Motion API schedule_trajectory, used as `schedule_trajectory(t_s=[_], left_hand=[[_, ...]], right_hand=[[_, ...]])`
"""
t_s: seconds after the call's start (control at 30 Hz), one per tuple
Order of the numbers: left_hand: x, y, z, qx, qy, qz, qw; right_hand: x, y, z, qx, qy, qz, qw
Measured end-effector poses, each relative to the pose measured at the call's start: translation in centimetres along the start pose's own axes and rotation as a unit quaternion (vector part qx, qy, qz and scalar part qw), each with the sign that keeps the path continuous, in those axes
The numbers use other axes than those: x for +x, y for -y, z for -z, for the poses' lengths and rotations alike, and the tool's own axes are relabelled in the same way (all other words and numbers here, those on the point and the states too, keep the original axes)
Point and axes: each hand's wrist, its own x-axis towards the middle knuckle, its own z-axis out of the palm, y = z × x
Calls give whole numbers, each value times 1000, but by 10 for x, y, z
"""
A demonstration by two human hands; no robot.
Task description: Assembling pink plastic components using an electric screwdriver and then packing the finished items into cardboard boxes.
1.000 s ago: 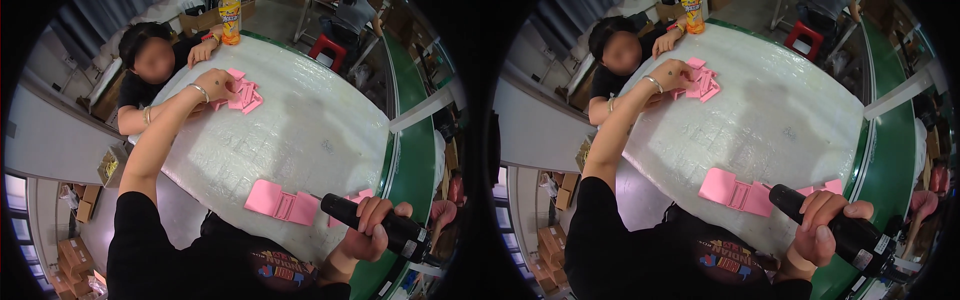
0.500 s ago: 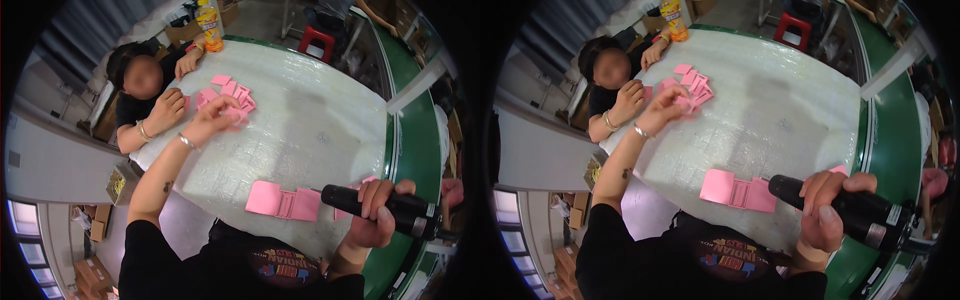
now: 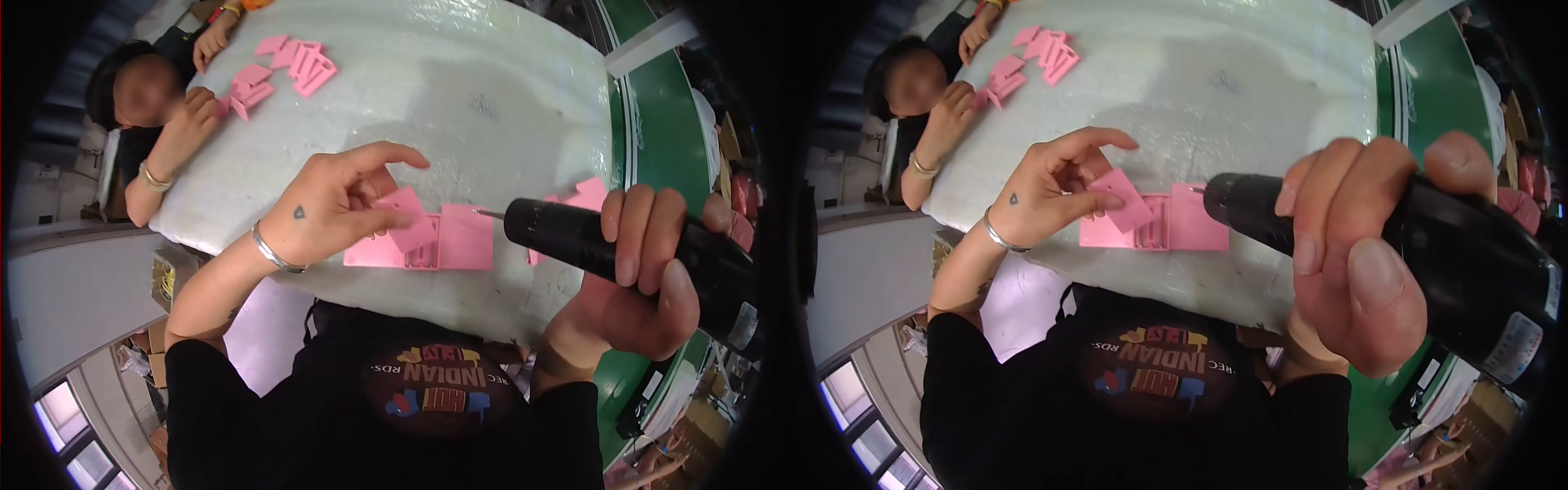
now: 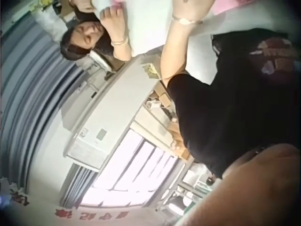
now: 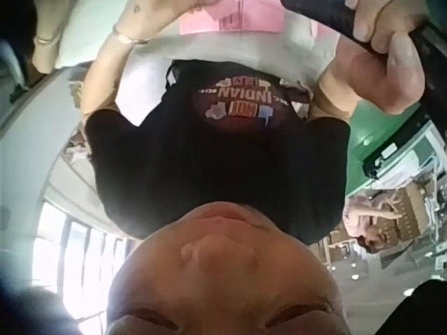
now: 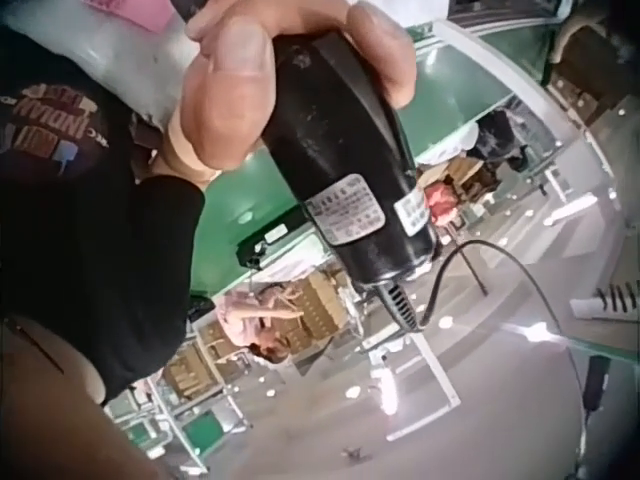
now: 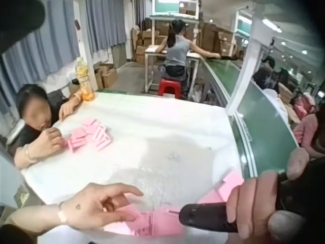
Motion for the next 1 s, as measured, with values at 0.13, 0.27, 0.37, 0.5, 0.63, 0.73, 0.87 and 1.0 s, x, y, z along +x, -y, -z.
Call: schedule_trajectory(t_s=[0.13,0.27,0.37,0.5,0.63,0.73,0.87,1.0], left_hand=[[4,8,-20,108,66,-34,991],[8,25,-35,146,60,-102,982],[7,27,-37,164,48,-142,975],[7,27,-36,168,52,-157,972],[8,27,-33,143,73,-122,979],[8,27,-31,143,77,-119,980],[9,28,-29,146,73,-128,978],[9,32,-25,147,87,-143,975]], right_hand=[[-6,-1,2,4,13,-25,1000],[-11,-1,2,13,24,-32,999],[-14,0,1,19,17,-33,999],[-14,-3,2,19,31,-30,999],[-14,-4,3,20,45,-27,998],[-13,-6,1,22,41,-32,998],[-11,-4,-4,10,41,-45,998],[-12,-1,-6,-6,29,-63,998]])
